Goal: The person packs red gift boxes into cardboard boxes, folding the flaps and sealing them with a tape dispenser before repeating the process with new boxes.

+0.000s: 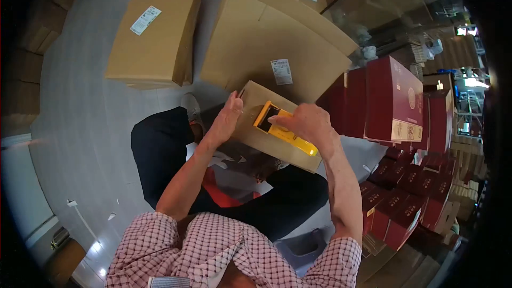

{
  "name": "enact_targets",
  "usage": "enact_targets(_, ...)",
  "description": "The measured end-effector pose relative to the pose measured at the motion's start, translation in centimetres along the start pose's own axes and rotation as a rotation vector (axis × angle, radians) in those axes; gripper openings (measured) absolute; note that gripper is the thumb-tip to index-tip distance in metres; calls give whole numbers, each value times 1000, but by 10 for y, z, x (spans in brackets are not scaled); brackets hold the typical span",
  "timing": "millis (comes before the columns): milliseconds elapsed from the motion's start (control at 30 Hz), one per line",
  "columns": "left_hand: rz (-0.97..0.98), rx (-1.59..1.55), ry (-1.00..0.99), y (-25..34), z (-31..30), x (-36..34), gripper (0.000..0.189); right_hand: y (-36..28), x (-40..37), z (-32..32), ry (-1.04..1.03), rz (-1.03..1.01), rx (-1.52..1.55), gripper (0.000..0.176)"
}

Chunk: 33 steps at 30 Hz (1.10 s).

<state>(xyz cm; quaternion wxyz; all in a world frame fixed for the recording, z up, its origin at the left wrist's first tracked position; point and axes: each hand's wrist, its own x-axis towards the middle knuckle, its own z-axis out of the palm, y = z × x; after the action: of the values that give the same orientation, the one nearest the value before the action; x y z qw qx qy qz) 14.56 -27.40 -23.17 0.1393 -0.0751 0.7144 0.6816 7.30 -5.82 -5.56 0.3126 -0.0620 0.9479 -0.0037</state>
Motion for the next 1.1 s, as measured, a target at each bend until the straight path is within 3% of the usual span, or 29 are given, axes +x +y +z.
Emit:
enact_targets(33,141,146,75,2,7,0,98,-3,-3,-5,-40,13,62,83)
enact_targets(100,140,236,84,5,6,0,92,1,-3,-1,-27,25,59,82)
enact_targets(200,206,241,109,1,3,-1,86,27,-10,-11,-178,-72,194,83)
enact_targets(300,224,251,158,12,9,-2,88,68,-36,0,-66,-38,174,84)
enact_targets(467,181,312,182,-2,6,2,82,169,-82,19,-70,114,186,85)
enact_targets(567,163,289,147,-1,5,4,75,239,-104,46,99,215,174,86)
enact_targets(667,178,295,114,4,4,3,70,255,-109,51,45,296,239,89)
enact_targets(833,234,249,121,-6,4,9,64,261,-99,67,136,232,235,86)
enact_targets(1100,221,307,121,-6,-1,9,63,275,-91,83,80,282,246,96)
